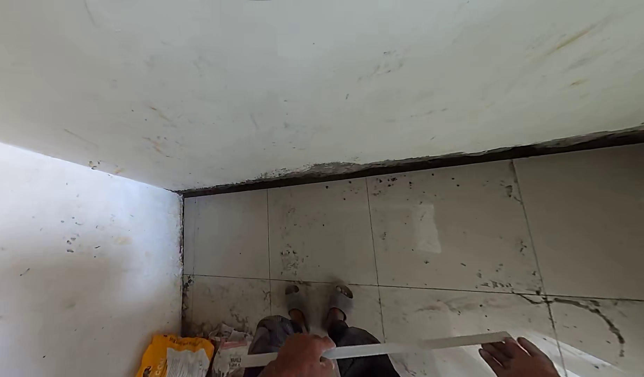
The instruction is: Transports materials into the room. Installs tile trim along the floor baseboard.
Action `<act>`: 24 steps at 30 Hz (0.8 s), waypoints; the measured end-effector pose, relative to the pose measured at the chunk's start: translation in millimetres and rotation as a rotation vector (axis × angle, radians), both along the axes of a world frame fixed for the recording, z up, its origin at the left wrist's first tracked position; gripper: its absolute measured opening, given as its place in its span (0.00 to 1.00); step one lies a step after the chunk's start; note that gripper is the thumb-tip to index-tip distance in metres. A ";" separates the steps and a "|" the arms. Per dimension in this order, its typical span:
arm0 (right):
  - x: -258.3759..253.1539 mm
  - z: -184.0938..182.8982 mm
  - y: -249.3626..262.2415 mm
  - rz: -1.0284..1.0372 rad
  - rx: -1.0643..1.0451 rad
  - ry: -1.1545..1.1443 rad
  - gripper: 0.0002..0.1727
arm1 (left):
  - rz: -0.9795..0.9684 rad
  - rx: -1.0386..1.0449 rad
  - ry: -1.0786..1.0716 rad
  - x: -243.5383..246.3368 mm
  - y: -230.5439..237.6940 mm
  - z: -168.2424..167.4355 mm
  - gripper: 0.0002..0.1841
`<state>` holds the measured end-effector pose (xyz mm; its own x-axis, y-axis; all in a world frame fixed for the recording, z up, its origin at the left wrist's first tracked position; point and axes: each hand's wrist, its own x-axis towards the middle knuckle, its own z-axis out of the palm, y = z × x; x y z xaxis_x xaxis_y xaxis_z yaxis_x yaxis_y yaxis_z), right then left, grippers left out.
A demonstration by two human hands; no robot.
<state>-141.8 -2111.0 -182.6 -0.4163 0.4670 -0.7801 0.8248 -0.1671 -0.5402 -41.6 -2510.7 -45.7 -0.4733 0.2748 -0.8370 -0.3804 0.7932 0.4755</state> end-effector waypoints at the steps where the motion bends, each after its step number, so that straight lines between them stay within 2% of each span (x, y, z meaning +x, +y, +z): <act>1: -3.1 -8.6 6.2 0.026 -0.007 0.007 0.24 | -0.002 -0.005 0.016 -6.6 -1.5 -7.2 0.22; 5: -22.7 -43.7 4.4 0.072 -0.009 0.018 0.20 | 0.028 -0.075 0.097 -37.5 -14.3 -47.7 0.20; 9: -58.5 -98.9 -31.1 0.099 -0.043 0.066 0.19 | 0.051 -0.284 0.204 -79.2 -38.6 -112.8 0.19; 14: -110.5 -192.3 -95.9 0.068 -0.077 0.066 0.18 | -0.024 -0.434 0.274 -130.8 -95.1 -225.8 0.21; 19: -163.8 -305.9 -155.4 0.100 -0.083 0.098 0.16 | -0.095 -0.513 0.244 -190.6 -159.6 -356.7 0.21; 24: -236.8 -413.7 -211.5 0.172 -0.080 0.189 0.15 | -0.059 -0.537 0.396 -254.4 -217.2 -479.2 0.19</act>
